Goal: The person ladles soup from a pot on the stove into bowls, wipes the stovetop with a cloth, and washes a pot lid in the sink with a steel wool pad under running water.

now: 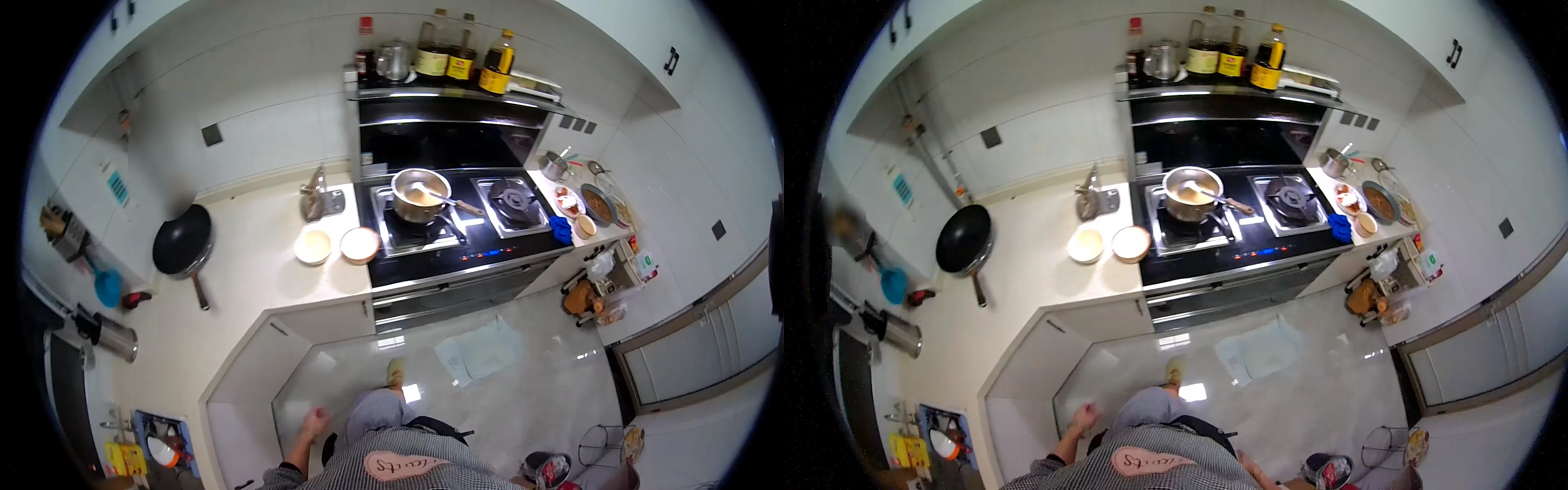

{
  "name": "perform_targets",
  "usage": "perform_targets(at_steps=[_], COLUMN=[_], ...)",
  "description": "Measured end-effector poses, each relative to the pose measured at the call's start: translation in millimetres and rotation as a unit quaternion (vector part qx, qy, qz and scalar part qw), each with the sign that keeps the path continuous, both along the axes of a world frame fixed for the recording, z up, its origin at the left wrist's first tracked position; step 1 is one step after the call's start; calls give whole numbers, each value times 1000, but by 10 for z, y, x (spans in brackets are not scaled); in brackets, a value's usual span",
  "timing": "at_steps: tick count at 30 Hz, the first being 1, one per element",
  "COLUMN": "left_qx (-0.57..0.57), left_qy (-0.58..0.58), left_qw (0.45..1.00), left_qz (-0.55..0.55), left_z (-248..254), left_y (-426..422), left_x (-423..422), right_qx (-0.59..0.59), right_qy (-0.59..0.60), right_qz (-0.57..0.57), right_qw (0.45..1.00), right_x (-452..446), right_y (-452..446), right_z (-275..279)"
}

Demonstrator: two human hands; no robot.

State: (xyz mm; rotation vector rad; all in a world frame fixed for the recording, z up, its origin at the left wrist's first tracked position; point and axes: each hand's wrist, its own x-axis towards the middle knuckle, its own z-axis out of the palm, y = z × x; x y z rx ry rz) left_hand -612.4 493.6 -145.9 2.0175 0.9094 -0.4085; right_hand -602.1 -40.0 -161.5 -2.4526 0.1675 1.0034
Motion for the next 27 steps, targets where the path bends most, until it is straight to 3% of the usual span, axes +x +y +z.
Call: perform_targets(at_steps=[1,2,3,4,7,8,11,14,16,20,22,24,27], left_qx=[-124,-131,-245,-286,-398,-405,-326,-265,-260,-242,-244,-250,-285], left_qy=[7,-132,-234,-270,-371,-377,-340,-317,-290,-274,-264,-266,-345], left_qw=[992,983,939,913,803,797,778,773,768,752,730,717,704], left_qz=[12,3,63,108,242,244,416,481,509,547,582,594,552], left_z=[373,-52,75,301,727,699,609,677,485,561,612,654,845], left_y=[-107,-91,-205,-319,-481,-519,-371,-469,-444,-430,-440,-553,-875], left_x=[629,1083,1649,2195,3482,3798,4651,4892,4953,5035,5018,4936,4842], right_qx=[-35,-37,18,164,242,300,285,162,157,102,130,63,158], right_qy=[-27,-51,-72,-32,-261,-288,-406,-481,-448,-358,-342,-353,-318], right_qz=[0,-13,99,-273,-161,-152,-30,164,190,274,296,377,376], right_qw=[999,998,992,947,921,896,868,846,859,887,882,854,856], right_x=[184,492,971,1471,3244,3771,5134,6063,6380,6722,6873,7018,7303], right_y=[-123,-217,-571,-360,82,301,873,1282,1514,1837,1874,1896,1789], right_z=[-112,-221,-752,-240,1109,1605,2540,2846,2801,2752,2662,2672,2705])
